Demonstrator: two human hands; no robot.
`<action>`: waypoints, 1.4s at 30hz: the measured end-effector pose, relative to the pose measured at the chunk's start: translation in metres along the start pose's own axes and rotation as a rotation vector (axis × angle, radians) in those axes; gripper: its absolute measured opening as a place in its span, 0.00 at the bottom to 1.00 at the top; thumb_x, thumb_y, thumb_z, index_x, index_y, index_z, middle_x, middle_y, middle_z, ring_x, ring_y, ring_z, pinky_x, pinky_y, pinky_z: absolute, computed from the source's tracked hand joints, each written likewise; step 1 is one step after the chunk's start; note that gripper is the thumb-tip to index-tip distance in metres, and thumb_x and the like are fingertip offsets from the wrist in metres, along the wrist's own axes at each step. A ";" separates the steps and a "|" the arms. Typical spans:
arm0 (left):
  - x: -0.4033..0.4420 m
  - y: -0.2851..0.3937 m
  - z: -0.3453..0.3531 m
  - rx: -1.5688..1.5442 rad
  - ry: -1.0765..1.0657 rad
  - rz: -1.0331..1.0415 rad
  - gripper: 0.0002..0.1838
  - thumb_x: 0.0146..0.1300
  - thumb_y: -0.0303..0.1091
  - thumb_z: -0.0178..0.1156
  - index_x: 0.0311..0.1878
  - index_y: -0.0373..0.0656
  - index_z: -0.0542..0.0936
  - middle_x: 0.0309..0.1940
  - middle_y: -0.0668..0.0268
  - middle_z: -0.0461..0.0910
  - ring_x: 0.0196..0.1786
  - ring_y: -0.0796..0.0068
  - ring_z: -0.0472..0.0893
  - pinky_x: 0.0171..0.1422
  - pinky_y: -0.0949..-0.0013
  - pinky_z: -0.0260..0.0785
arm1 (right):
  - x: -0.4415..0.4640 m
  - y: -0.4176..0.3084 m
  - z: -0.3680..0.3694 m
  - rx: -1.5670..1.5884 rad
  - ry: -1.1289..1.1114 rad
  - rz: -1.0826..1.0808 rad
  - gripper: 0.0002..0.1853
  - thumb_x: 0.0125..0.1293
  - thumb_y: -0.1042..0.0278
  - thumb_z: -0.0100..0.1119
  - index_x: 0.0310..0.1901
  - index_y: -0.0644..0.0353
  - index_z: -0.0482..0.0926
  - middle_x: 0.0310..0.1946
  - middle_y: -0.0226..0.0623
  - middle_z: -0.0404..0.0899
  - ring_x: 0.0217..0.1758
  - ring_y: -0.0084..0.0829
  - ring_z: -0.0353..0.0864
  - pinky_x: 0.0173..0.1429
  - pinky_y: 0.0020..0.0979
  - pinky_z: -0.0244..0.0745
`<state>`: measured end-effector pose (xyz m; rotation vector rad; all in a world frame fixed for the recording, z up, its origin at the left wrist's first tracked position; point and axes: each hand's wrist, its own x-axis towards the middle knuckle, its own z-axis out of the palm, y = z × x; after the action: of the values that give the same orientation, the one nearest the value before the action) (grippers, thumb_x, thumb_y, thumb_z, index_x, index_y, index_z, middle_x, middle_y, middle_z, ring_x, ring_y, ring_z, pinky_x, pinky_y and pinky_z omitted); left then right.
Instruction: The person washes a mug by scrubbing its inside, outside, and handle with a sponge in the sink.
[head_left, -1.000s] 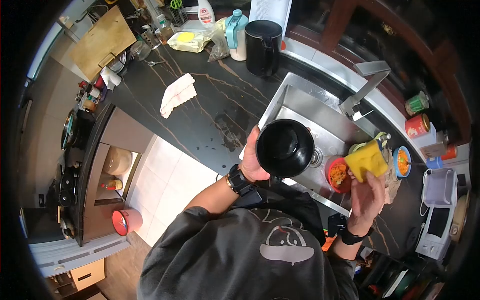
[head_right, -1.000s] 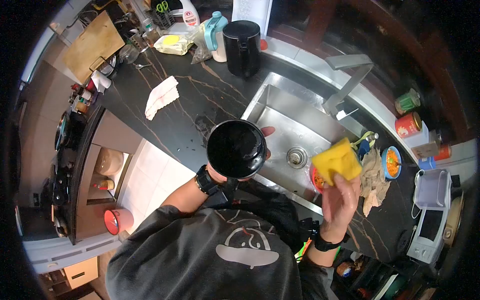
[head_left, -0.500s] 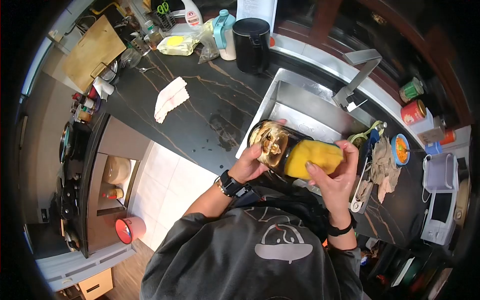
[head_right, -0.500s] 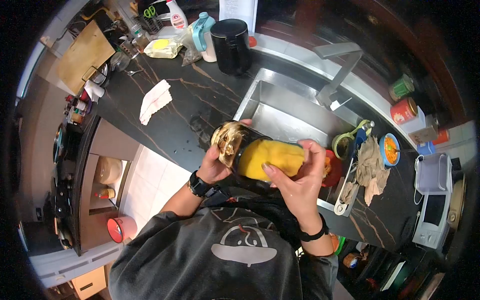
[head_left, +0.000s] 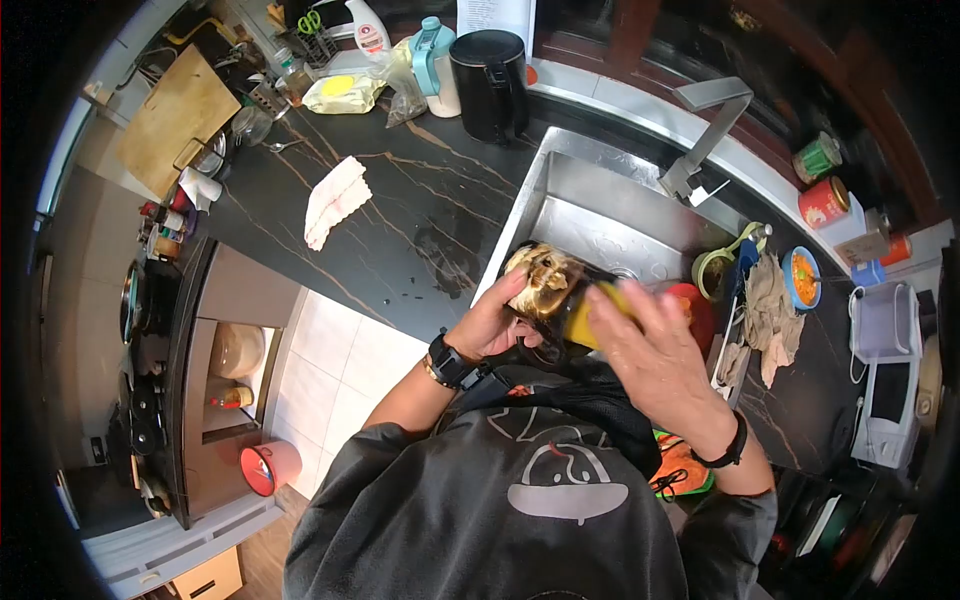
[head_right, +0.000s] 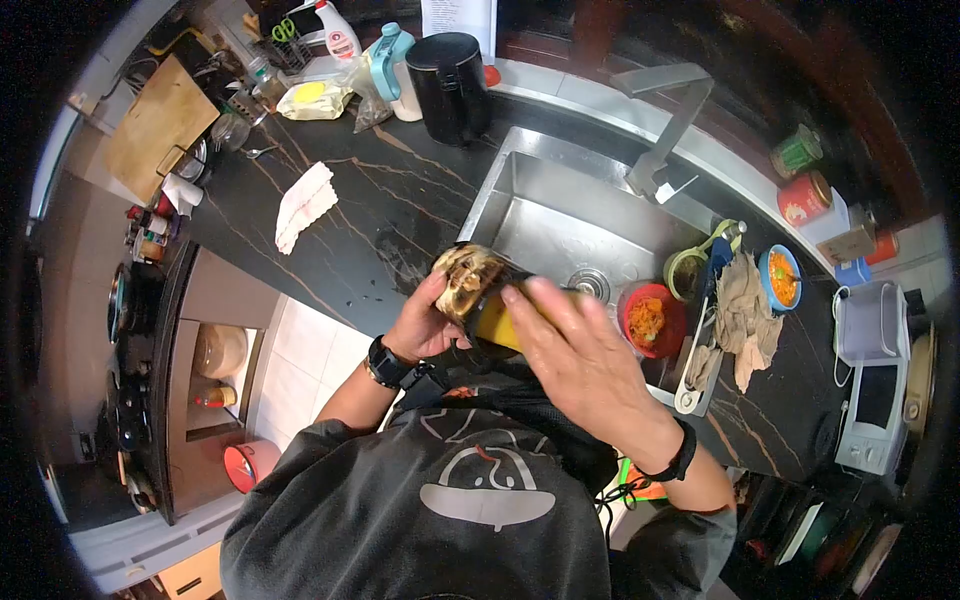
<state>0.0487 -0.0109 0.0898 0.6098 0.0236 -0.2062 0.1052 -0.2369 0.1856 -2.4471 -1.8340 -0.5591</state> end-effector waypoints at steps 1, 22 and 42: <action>0.001 0.001 0.003 0.098 0.072 -0.011 0.25 0.71 0.50 0.47 0.63 0.45 0.66 0.43 0.68 0.79 0.22 0.84 0.70 0.26 0.77 0.67 | 0.003 -0.001 -0.001 0.088 -0.111 -0.060 0.21 0.58 0.69 0.53 0.54 0.64 0.75 0.61 0.42 0.69 0.71 0.52 0.57 0.70 0.43 0.57; 0.021 0.026 0.034 0.443 -0.091 0.207 0.47 0.53 0.54 0.63 0.69 0.34 0.58 0.57 0.60 0.72 0.56 0.70 0.75 0.63 0.67 0.67 | 0.029 -0.033 0.029 1.315 0.181 0.198 0.19 0.52 0.79 0.57 0.48 0.71 0.71 0.41 0.48 0.76 0.45 0.42 0.77 0.50 0.37 0.71; 0.032 0.016 0.034 0.491 0.108 0.122 0.34 0.64 0.51 0.55 0.67 0.38 0.64 0.50 0.64 0.76 0.46 0.79 0.77 0.48 0.75 0.70 | 0.020 -0.020 0.060 1.187 0.102 0.202 0.19 0.50 0.78 0.58 0.47 0.67 0.71 0.40 0.48 0.78 0.44 0.42 0.78 0.48 0.39 0.72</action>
<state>0.0818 -0.0232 0.1238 1.1079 0.0403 -0.0585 0.1071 -0.1982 0.1315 -1.6602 -1.2350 0.3507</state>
